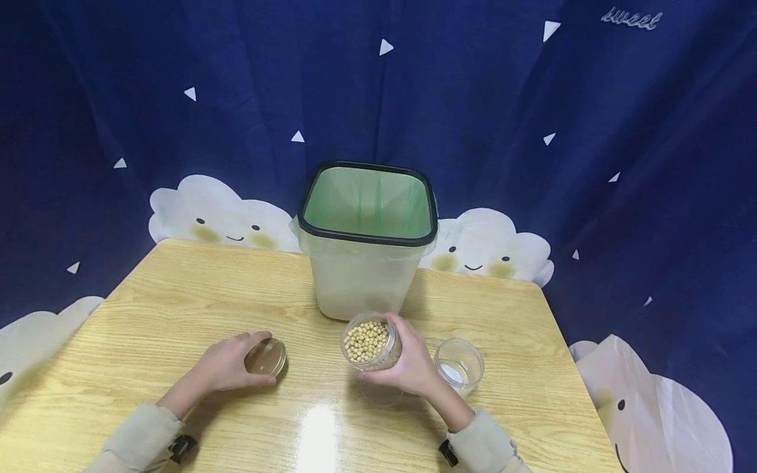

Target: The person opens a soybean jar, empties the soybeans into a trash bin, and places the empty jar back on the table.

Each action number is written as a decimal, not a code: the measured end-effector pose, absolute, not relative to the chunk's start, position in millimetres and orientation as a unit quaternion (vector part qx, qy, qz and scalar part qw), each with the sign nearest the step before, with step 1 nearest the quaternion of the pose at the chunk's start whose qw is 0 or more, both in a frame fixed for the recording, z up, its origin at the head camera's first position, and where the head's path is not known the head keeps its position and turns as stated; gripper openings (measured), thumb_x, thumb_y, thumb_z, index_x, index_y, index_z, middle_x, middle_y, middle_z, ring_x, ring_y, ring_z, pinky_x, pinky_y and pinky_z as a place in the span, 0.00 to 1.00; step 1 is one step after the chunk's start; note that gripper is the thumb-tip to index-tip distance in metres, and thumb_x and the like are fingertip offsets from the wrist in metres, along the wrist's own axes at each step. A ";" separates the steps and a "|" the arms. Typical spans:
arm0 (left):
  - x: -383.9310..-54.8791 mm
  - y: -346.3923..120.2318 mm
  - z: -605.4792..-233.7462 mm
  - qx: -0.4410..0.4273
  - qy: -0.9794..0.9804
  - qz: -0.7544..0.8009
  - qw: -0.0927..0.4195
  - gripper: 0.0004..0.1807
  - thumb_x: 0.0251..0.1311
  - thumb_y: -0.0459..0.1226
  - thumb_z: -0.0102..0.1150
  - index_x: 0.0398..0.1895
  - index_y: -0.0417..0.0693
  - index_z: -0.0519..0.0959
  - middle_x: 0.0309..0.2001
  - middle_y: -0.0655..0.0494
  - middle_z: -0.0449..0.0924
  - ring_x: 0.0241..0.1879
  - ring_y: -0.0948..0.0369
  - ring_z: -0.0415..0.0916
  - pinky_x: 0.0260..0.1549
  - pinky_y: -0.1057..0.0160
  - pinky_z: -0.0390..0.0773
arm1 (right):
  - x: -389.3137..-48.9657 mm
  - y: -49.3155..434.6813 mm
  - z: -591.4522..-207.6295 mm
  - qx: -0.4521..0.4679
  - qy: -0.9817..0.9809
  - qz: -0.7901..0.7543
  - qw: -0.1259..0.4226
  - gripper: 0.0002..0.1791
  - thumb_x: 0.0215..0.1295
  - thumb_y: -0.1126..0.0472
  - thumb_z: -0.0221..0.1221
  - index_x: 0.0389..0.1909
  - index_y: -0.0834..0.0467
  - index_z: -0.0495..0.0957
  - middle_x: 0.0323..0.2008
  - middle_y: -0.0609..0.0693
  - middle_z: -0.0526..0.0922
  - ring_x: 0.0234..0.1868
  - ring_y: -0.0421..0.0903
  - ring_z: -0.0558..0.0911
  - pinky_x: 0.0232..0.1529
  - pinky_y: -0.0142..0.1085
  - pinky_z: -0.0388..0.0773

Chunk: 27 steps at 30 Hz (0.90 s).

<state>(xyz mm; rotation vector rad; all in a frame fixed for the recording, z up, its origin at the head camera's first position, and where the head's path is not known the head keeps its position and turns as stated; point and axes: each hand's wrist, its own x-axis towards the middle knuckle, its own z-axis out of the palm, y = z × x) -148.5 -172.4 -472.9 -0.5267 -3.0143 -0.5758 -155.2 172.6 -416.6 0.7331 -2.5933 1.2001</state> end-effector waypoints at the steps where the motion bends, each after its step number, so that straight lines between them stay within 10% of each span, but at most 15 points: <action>1: -148.4 -172.2 -473.6 -0.170 -0.969 -0.180 0.011 0.49 0.30 0.67 0.64 0.56 0.47 0.70 0.33 0.52 0.76 0.27 0.61 0.71 0.22 0.60 0.71 | -155.1 172.6 -416.6 0.246 -0.875 0.405 0.095 0.53 0.23 0.53 0.76 0.58 0.58 0.64 0.48 0.56 0.76 0.46 0.55 0.76 0.45 0.51 0.72; 12: -147.0 -170.4 -467.8 -0.148 -0.975 -0.166 0.003 0.52 0.32 0.67 0.63 0.59 0.43 0.69 0.45 0.41 0.73 0.38 0.46 0.74 0.27 0.48 0.76 | -155.1 173.8 -417.0 0.250 -0.867 0.419 0.099 0.51 0.24 0.54 0.76 0.57 0.58 0.65 0.48 0.55 0.76 0.46 0.53 0.76 0.45 0.50 0.72; 27: -174.3 -163.7 -410.2 -0.143 -0.941 -0.260 0.160 0.49 0.42 0.61 0.63 0.66 0.46 0.60 0.56 0.36 0.68 0.52 0.40 0.67 0.40 0.39 0.72 | -140.3 169.8 -377.0 0.259 -0.856 0.434 0.110 0.47 0.24 0.68 0.74 0.53 0.70 0.65 0.45 0.64 0.76 0.44 0.57 0.77 0.45 0.50 0.74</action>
